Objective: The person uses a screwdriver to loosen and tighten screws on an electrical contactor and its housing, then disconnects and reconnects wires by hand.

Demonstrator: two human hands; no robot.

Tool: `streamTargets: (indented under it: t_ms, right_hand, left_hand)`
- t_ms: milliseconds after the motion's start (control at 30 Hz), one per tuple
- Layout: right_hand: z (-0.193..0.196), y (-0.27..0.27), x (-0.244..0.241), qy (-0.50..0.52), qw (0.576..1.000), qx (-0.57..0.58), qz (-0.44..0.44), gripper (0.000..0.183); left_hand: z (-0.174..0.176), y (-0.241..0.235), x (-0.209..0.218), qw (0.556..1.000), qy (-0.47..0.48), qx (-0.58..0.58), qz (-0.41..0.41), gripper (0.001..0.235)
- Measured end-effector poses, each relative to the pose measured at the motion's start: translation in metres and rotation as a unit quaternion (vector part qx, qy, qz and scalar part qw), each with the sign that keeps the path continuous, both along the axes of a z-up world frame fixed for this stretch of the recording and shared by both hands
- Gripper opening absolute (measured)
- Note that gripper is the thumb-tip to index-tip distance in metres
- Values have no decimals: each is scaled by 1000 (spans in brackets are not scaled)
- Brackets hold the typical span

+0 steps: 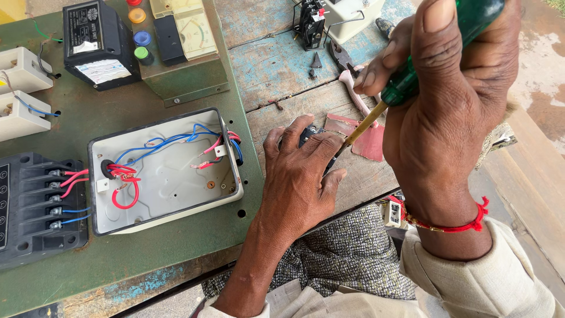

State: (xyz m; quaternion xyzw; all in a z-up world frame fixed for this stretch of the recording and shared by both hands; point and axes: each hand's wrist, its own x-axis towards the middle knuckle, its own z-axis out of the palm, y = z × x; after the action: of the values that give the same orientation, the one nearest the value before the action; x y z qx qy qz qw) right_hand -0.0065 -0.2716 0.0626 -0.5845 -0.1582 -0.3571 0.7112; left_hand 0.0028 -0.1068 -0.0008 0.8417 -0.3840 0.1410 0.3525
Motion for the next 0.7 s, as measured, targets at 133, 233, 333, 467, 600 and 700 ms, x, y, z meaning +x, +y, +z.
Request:
streamTargets:
  t_ms: [133,233,333,467,600,700]
  right_hand:
    - [-4,2,-3,5,1000,12,2,21]
    - [-6,3,-7,6,1000,19,-2,24]
    - [-8,4,-9,7,1000,25,-7,27]
    - [-9,7,-10,5,999,32,-14,32]
    - [-9,10,-12,18,999,51,-11,32]
    - [-7,10,-12,29,998,60,0,29]
  left_hand:
    - [0,-1,1,1000,3,0,2,48]
    - [0,0,0,1000,7,2,2,46]
    - [0,0,0,1000,4,1,-1,47]
    - [0,0,0,1000,2,3,4,46]
    - [-1,0,0,1000,-2,4,4,45]
    - [-1,0,1,1000,0,6,4,45]
